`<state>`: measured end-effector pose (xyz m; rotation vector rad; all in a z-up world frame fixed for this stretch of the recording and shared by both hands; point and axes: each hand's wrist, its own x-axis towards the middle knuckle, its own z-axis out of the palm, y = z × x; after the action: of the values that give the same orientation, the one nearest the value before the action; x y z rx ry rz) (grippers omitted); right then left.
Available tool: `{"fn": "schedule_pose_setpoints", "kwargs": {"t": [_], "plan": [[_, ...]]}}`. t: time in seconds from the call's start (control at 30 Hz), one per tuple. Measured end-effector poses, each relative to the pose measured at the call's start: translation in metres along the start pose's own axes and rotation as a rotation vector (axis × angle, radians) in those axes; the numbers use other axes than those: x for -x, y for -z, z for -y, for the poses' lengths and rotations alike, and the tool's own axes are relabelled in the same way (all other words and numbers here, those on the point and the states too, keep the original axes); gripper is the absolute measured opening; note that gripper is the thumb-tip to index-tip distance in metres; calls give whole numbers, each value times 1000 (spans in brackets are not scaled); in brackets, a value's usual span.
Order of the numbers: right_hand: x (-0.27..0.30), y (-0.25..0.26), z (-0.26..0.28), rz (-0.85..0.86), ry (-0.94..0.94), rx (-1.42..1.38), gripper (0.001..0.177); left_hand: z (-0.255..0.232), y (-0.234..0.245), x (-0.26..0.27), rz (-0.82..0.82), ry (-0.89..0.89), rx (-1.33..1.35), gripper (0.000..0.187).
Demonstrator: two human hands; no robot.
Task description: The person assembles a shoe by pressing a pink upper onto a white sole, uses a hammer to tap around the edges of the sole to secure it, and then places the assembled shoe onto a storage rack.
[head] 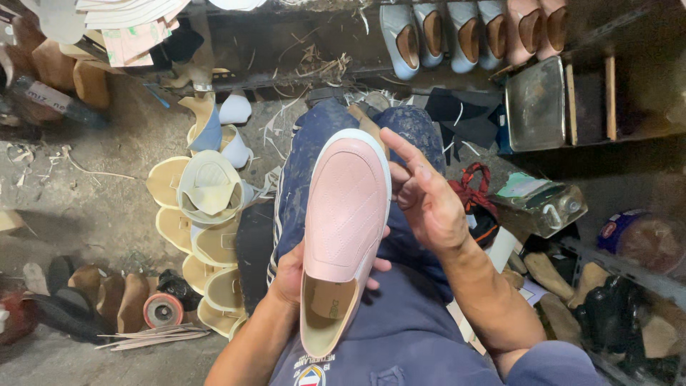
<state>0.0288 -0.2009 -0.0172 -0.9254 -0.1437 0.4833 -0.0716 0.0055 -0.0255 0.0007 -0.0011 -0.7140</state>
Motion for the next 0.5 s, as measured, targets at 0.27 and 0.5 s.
{"fn": "schedule_pose_setpoints", "kwargs": {"t": [0.27, 0.5], "plan": [[23, -24, 16, -110, 140, 522, 69, 6, 73, -9, -405, -617, -344, 68], [63, -48, 32, -60, 311, 1149, 44, -16, -6, -61, -424, -760, -493, 60]]}}
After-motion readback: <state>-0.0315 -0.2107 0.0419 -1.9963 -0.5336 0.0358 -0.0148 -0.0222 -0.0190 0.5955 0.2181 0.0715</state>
